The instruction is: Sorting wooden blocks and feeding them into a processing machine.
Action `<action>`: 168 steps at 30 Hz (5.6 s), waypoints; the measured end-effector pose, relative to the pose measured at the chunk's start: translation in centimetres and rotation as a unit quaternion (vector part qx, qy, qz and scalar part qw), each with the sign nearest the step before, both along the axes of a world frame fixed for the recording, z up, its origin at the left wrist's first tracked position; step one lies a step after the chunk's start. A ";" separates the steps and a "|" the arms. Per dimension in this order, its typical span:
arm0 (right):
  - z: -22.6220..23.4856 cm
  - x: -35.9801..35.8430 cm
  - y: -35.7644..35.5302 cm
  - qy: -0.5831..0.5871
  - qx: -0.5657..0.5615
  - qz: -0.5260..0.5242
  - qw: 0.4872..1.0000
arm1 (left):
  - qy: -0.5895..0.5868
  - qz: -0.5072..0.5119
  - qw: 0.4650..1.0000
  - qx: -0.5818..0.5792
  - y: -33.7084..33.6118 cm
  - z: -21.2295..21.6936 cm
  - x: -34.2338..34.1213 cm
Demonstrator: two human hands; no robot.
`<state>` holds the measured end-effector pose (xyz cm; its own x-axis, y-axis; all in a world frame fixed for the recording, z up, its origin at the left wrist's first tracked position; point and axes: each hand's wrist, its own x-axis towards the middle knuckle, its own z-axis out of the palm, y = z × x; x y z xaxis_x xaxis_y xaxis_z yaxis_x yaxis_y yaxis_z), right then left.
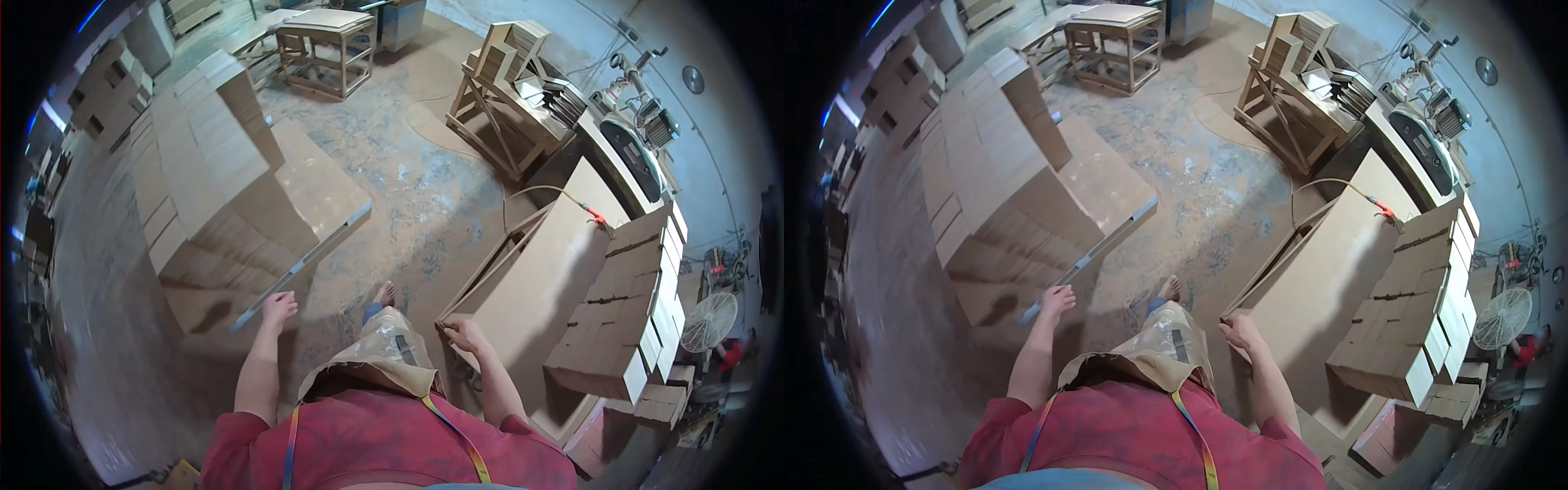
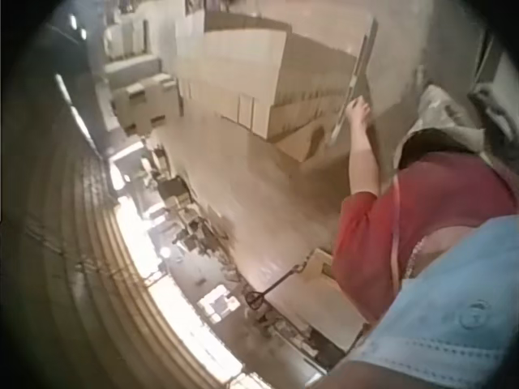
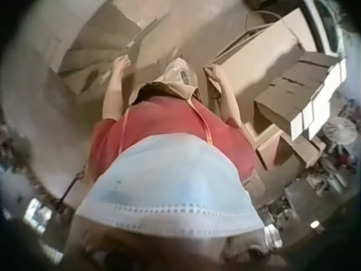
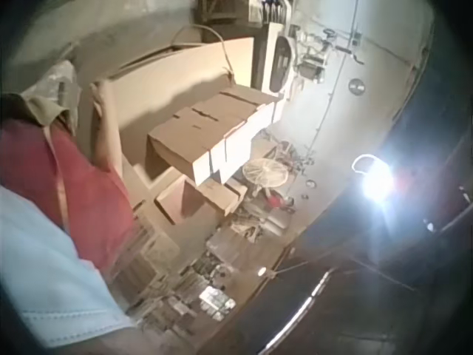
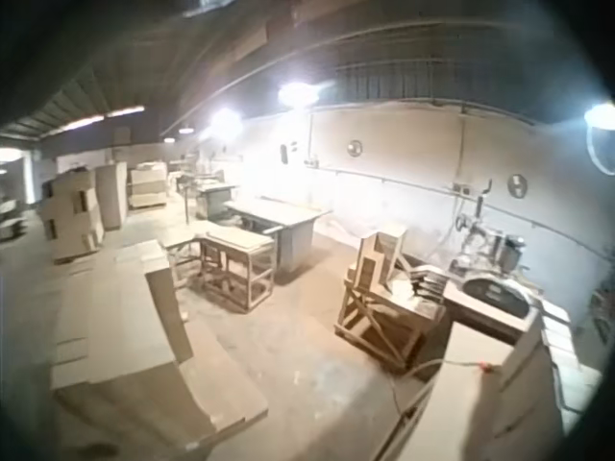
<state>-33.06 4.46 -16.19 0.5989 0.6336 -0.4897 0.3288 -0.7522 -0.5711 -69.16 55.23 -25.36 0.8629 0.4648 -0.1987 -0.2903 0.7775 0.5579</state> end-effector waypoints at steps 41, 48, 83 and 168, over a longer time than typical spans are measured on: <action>12.3 34.8 11.5 -0.042 0.257 -0.508 0.821 | 0.169 -0.277 0.908 0.264 -10.5 23.3 78.1; 9.3 42.3 18.7 0.068 0.408 -0.586 0.696 | 0.222 -0.128 0.938 0.233 -9.9 16.1 88.7; 14.5 46.0 24.6 -0.103 0.305 -0.728 0.605 | 0.082 -0.368 0.592 0.712 -14.8 25.4 81.5; 17.7 37.5 19.4 0.440 0.451 -0.404 0.663 | 0.267 -0.325 0.873 0.249 -6.8 33.3 66.9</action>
<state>4.40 23.89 1.51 0.6550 0.5528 -0.5151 -0.7328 0.2987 -0.6114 -2.21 48.43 7.92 0.8228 0.0559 -0.5656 0.5257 0.3036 0.7947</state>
